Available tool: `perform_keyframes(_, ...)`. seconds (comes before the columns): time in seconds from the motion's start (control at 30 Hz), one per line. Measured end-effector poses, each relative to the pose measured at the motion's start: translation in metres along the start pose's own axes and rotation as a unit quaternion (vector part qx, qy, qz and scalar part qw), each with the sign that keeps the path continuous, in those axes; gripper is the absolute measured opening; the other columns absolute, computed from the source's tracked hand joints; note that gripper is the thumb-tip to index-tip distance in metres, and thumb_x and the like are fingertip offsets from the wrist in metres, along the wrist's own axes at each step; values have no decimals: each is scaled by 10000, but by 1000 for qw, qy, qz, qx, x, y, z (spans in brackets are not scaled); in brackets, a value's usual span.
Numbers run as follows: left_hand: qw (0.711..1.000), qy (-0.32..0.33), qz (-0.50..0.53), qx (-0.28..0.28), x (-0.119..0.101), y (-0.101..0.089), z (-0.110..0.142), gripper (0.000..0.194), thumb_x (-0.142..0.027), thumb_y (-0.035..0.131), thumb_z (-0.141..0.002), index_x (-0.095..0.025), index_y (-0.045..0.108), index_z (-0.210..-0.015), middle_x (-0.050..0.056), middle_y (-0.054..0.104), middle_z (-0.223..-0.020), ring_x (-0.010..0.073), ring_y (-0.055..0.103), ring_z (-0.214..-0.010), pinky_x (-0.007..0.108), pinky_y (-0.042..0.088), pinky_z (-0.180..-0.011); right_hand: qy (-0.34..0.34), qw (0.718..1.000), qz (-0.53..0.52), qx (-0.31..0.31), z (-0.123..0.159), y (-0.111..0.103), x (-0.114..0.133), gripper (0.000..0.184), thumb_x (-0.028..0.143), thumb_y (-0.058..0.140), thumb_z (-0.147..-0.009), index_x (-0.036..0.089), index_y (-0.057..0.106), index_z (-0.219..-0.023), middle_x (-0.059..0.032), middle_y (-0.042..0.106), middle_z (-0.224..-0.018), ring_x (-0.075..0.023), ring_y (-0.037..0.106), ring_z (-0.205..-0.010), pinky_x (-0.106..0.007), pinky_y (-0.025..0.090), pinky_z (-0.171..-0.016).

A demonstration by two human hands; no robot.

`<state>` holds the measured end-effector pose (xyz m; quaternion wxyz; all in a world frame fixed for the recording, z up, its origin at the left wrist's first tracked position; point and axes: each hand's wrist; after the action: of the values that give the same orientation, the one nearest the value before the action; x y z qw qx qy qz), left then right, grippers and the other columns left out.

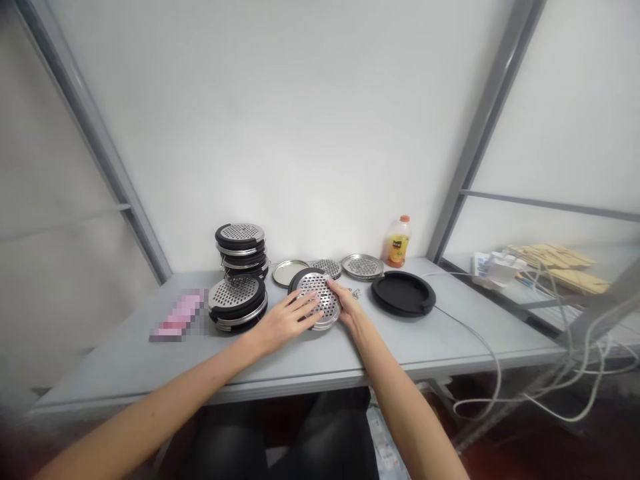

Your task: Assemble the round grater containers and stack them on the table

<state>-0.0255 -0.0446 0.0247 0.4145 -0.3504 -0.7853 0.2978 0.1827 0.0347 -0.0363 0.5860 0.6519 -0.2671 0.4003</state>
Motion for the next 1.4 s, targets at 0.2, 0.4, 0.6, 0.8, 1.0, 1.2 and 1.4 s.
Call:
perform_keyframes(0.2,1000,19,12,17,5,7,-1,309,-100,455,-936,-163,542,-1226,119,571,-1314,269,468,-1290,478,378,-1068,5,1000,9,-18,0,4,-2,277,359,727,-741,166,645,-920,-93,740,-862,-249,696,-866,-382,569,-796)
perform_keyframes(0.4,998,51,45,9,10,2,-1,295,-63,457,-918,-174,588,-1158,107,631,-1233,264,548,-1210,489,424,-1016,-7,1000,5,15,5,9,1,278,418,698,-757,187,643,-903,-82,738,-878,-237,692,-858,-369,556,-795)
perform_keyframes(0.6,997,5,77,22,23,-14,7,345,-61,423,-931,-209,570,-1206,99,616,-1259,252,532,-1231,479,431,-1011,-1,993,4,114,14,18,7,386,481,613,-785,208,629,-1057,-84,719,-1025,-258,661,-984,-412,519,-861)
perform_keyframes(0.8,994,10,100,45,36,-24,16,343,-195,513,-932,-218,525,-1274,95,584,-1306,250,503,-1261,453,407,-1040,-26,990,6,136,13,15,3,433,372,686,-749,206,611,-1142,-82,716,-1035,-233,665,-962,-381,513,-858)
perform_keyframes(1.0,991,2,117,59,41,-24,17,562,-317,646,-853,-224,435,-1365,114,452,-1433,275,376,-1355,469,311,-1115,-21,991,2,131,16,18,4,449,327,715,-733,193,614,-1149,-86,721,-1016,-225,680,-906,-359,530,-816)
perform_keyframes(1.2,993,9,106,59,38,-23,15,434,-236,570,-905,-224,476,-1329,85,521,-1380,229,439,-1317,420,314,-1117,-22,991,11,133,14,17,1,477,430,684,-752,207,600,-1165,-90,712,-1056,-234,668,-952,-373,524,-838)
perform_keyframes(1.4,995,-22,93,41,51,-37,24,426,-166,530,-914,-235,483,-1331,61,555,-1348,215,469,-1293,415,328,-1107,-4,996,-15,92,12,14,7,430,551,562,-829,231,610,-1111,-71,724,-1010,-192,687,-877,-327,537,-765)
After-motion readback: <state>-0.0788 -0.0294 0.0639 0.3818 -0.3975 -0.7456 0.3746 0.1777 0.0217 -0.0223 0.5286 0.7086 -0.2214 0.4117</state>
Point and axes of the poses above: each hand's wrist, its own z-axis away from the middle knuckle, its own y-axis out of the palm, x = y × z
